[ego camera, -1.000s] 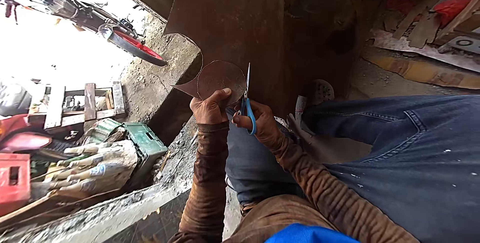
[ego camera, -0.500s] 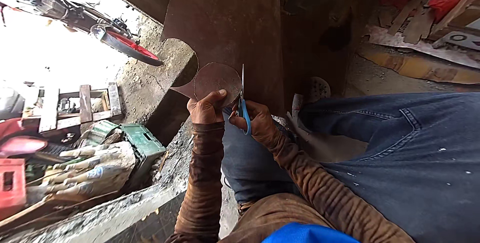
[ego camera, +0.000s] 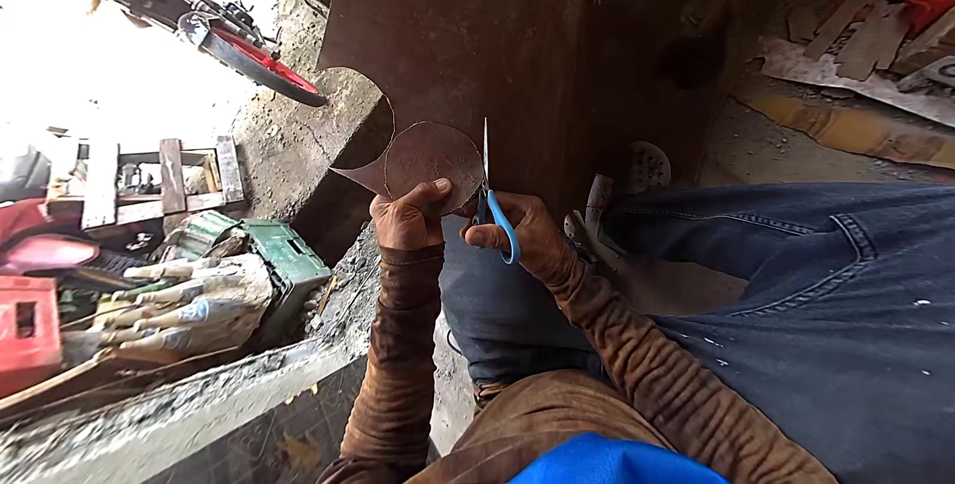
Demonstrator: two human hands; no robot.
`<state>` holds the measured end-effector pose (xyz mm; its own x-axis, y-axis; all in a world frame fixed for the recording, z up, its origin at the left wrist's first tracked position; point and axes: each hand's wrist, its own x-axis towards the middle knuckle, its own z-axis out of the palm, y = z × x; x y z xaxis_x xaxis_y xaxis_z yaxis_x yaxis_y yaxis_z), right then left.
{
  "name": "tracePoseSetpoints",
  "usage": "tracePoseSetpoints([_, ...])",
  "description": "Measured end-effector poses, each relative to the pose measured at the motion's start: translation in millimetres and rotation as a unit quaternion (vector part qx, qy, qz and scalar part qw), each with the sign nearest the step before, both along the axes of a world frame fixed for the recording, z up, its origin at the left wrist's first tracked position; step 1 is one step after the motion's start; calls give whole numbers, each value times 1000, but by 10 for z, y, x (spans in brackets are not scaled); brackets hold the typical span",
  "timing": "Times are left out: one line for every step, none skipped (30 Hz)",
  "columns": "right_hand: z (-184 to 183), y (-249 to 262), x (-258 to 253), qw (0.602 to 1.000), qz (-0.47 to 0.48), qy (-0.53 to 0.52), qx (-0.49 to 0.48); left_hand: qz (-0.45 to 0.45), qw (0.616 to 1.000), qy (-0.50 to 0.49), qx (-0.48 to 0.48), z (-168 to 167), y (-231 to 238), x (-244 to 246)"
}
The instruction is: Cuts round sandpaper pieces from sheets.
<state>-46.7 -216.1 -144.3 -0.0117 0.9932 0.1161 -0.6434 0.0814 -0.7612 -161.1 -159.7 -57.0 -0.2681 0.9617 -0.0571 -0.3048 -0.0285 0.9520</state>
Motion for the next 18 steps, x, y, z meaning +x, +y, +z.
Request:
tracePoseSetpoints([-5, -3, 5, 1000, -1, -8, -2, 2, 1000, -1, -3, -10, 7, -20])
tracePoseSetpoints([-9, -7, 4, 1000, -6, -12, -5, 2, 1000, -1, -8, -19, 16, -33])
tracePoseSetpoints([-14, -12, -8, 1000, -16, -18, -11, 3, 1000, -3, -12, -28, 21, -33])
tracePoseSetpoints([-23, -17, -30, 999, -28, -25, -17, 5, 1000, -7, -17, -37, 21, -27])
tracePoseSetpoints([-40, -22, -55, 998, -40, -32, -20, 9, 1000, -7, -22, -44, 18, -19])
tracePoseSetpoints([-67, -25, -80, 998, -52, -39, -18, 11, 999, -6, -29, -50, 11, -12])
tracePoseSetpoints([-99, -21, -101, 997, -64, -45, -12, 14, 999, -4, -38, -55, 7, -2])
tracePoseSetpoints([-128, -16, -111, 996, -74, -52, -8, 17, 999, -3, -44, -57, 7, 13])
tracePoseSetpoints([-148, -13, -107, 995, -77, -58, -8, 17, 999, -1, -50, -57, 7, 26])
tracePoseSetpoints([-156, -9, -89, 995, -72, -65, -13, 15, 998, 0, -55, -56, 11, 35])
tracePoseSetpoints([-149, -8, -61, 995, -64, -74, -17, 15, 998, 3, -59, -50, 17, 39])
tracePoseSetpoints([-134, -16, -29, 995, -53, -79, -19, 12, 998, 5, -58, -39, 19, 36])
tracePoseSetpoints([-111, -29, 4, 996, -43, -82, -18, 11, 998, 7, -54, -27, 18, 31])
tracePoseSetpoints([-79, -44, 35, 996, -38, -82, -14, 10, 999, 7, -44, -15, 18, 30])
tracePoseSetpoints([-40, -64, 63, 996, -34, -81, -9, 6, 999, 6, -34, -2, 13, 28])
tracePoseSetpoints([-9, -84, 79, 996, -36, -79, -4, 1, 1000, 2, -23, 12, -1, 31])
tracePoseSetpoints([7, -100, 84, 996, -43, -75, 1, -3, 1000, -2, -13, 25, -18, 43])
tracePoseSetpoints([12, -115, 83, 996, -51, -67, 8, -7, 1000, -6, -5, 33, -38, 60])
